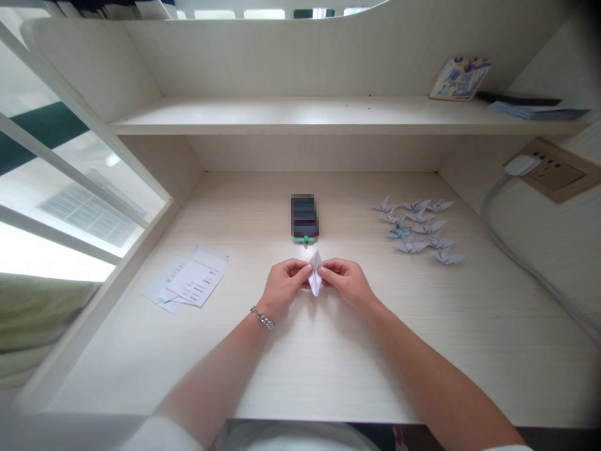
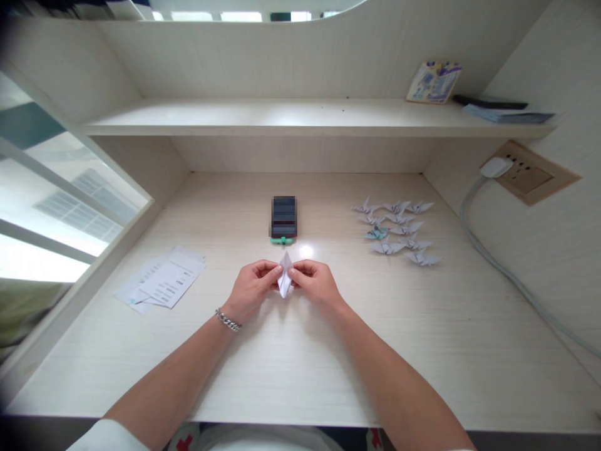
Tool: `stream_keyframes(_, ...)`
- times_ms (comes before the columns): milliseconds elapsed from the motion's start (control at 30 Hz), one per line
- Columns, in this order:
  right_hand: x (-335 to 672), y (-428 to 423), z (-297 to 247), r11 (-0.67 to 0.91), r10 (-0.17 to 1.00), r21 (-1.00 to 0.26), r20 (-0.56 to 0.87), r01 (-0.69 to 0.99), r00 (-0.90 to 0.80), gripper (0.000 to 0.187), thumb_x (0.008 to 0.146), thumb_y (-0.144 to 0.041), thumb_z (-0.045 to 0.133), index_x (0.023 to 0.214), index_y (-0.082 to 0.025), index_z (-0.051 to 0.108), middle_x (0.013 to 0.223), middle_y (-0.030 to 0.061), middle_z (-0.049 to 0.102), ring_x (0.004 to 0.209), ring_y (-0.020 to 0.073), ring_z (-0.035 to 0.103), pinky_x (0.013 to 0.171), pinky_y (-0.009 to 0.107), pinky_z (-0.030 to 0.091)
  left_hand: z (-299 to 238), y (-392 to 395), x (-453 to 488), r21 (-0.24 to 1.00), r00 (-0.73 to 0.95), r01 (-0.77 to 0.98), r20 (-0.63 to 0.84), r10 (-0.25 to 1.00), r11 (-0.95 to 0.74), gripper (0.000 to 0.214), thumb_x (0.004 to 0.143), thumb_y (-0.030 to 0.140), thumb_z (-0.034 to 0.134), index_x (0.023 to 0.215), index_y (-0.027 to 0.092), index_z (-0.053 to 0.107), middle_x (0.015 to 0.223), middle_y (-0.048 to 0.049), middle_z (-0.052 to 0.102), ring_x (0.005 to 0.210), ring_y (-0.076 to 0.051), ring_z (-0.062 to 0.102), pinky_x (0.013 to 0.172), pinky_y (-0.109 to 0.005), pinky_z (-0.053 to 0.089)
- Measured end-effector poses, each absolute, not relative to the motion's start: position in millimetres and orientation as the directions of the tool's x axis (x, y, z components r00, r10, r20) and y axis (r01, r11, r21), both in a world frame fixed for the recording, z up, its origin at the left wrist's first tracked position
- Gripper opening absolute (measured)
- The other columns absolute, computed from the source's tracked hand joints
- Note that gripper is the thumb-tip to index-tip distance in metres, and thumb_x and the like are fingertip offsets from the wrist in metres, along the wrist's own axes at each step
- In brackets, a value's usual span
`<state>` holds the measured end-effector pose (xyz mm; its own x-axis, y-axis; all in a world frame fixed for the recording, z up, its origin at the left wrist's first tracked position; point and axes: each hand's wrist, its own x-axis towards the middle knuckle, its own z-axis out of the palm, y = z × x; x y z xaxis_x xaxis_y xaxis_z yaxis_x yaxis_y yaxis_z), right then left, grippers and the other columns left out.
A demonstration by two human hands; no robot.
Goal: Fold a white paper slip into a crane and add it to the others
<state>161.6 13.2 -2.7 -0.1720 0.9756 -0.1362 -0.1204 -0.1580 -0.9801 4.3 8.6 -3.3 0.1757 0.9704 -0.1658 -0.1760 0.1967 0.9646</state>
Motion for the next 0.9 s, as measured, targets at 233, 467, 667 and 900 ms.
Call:
stream_keyframes(233, 160.8, 12.7, -4.0, -0.143, 0.981, -0.986, -0.129, -0.083, -0.147, 0.022, 0.066, -0.036, 0.068, 0.074, -0.015, 0.068, 0.064, 0.0023, 0.065, 0.058, 0.0136, 0.057, 0.058, 0.027, 0.048, -3.3, 8.8, 6.4, 0.986, 0.11, -0.074, -0.142, 0.984, 0.15, 0.03, 0.072, 0.04, 0.064, 0.08, 0.01, 0.063, 0.07, -0.0069, 0.066, 0.06, -0.015, 0.061, 0.056, -0.025, 0.05)
stream_keyframes(467, 160.2, 12.7, -4.2, -0.109, 0.986, -0.992, -0.101, -0.056, -0.131, 0.023, 0.067, -0.037, 0.068, 0.074, -0.015, 0.068, 0.064, 0.0027, 0.064, 0.058, 0.0135, 0.057, 0.056, 0.026, 0.048, 0.8, 8.0, 8.6, 0.993, 0.065, -0.026, -0.116, 0.991, 0.117, 0.03, 0.071, 0.041, 0.065, 0.074, 0.011, 0.062, 0.064, -0.005, 0.064, 0.054, -0.012, 0.058, 0.051, -0.023, 0.048)
stream_keyframes(667, 159.4, 12.7, -5.7, -0.114, 0.987, -0.993, -0.108, -0.043, -0.115, 0.027, 0.066, -0.041, 0.067, 0.075, -0.016, 0.069, 0.064, 0.0033, 0.065, 0.058, 0.0153, 0.058, 0.056, 0.028, 0.048, -1.5, 7.5, 8.8, 0.987, 0.075, -0.067, -0.142, 0.987, 0.147, 0.031, 0.069, 0.042, 0.067, 0.076, 0.011, 0.062, 0.065, -0.0055, 0.065, 0.055, -0.013, 0.059, 0.052, -0.024, 0.049)
stream_keyframes(900, 162.7, 13.8, -5.9, -0.11, 0.981, -0.994, -0.107, -0.012, -0.159, 0.024, 0.068, -0.039, 0.067, 0.075, -0.016, 0.069, 0.067, 0.0042, 0.066, 0.061, 0.0158, 0.058, 0.056, 0.027, 0.046, -4.4, 7.5, 7.4, 0.981, 0.138, -0.076, -0.168, 0.976, 0.18, 0.031, 0.069, 0.04, 0.067, 0.08, 0.01, 0.067, 0.074, -0.0081, 0.067, 0.061, -0.013, 0.059, 0.057, -0.024, 0.048)
